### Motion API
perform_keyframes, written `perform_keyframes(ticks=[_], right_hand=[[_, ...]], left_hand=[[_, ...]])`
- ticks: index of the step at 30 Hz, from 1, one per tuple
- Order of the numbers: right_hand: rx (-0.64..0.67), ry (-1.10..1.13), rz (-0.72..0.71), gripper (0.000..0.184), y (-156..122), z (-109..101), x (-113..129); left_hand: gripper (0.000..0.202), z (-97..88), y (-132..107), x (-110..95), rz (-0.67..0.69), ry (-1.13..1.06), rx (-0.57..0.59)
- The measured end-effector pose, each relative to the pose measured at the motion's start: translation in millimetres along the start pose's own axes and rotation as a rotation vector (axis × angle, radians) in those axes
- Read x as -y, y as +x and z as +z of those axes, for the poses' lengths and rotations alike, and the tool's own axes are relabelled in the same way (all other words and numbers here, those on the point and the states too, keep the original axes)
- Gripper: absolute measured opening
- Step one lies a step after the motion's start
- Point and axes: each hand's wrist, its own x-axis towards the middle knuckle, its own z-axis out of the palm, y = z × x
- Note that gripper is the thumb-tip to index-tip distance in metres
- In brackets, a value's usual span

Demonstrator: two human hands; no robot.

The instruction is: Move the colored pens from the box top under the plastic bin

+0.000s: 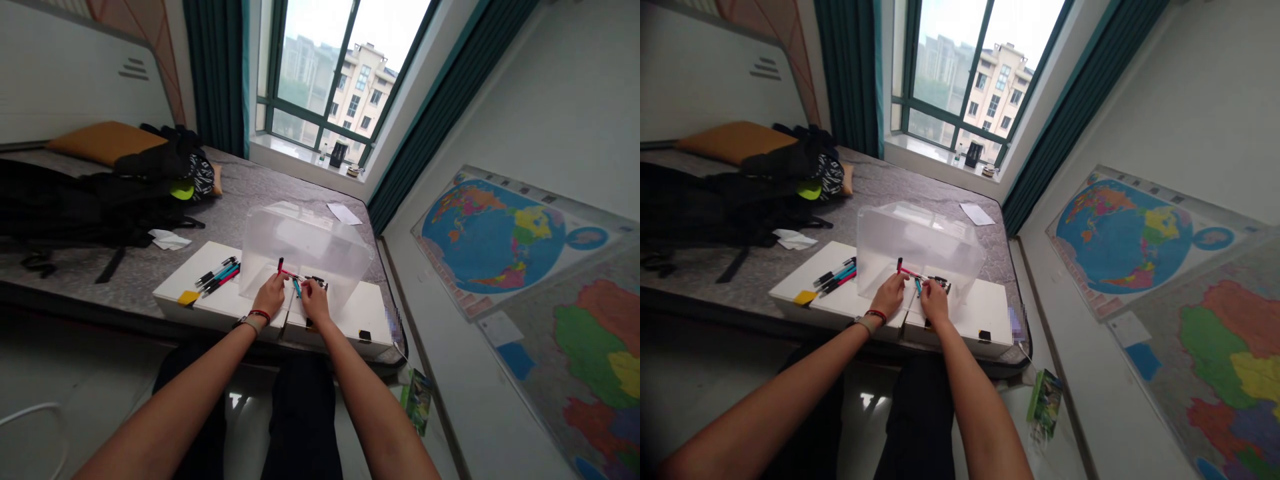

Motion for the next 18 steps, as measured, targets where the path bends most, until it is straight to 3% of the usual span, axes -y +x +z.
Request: perform_keyframes(ticks=[4, 13, 18], right_hand=[[-0.037, -0.028, 0.027, 0.019, -7, 1, -4], [-0.026, -0.06, 0.103, 0.017, 0, 6, -12], [-0.026, -0.065, 0.112, 0.012, 0, 6, -12]], left_hand=[[0.028, -3.4, -2, -6, -0.004, 0.068, 0.023], [0.027, -6.6, 1, -23, 0.136, 0.383, 0.247], [0.037, -7.6, 10, -25, 0.15, 0.383, 0.345]])
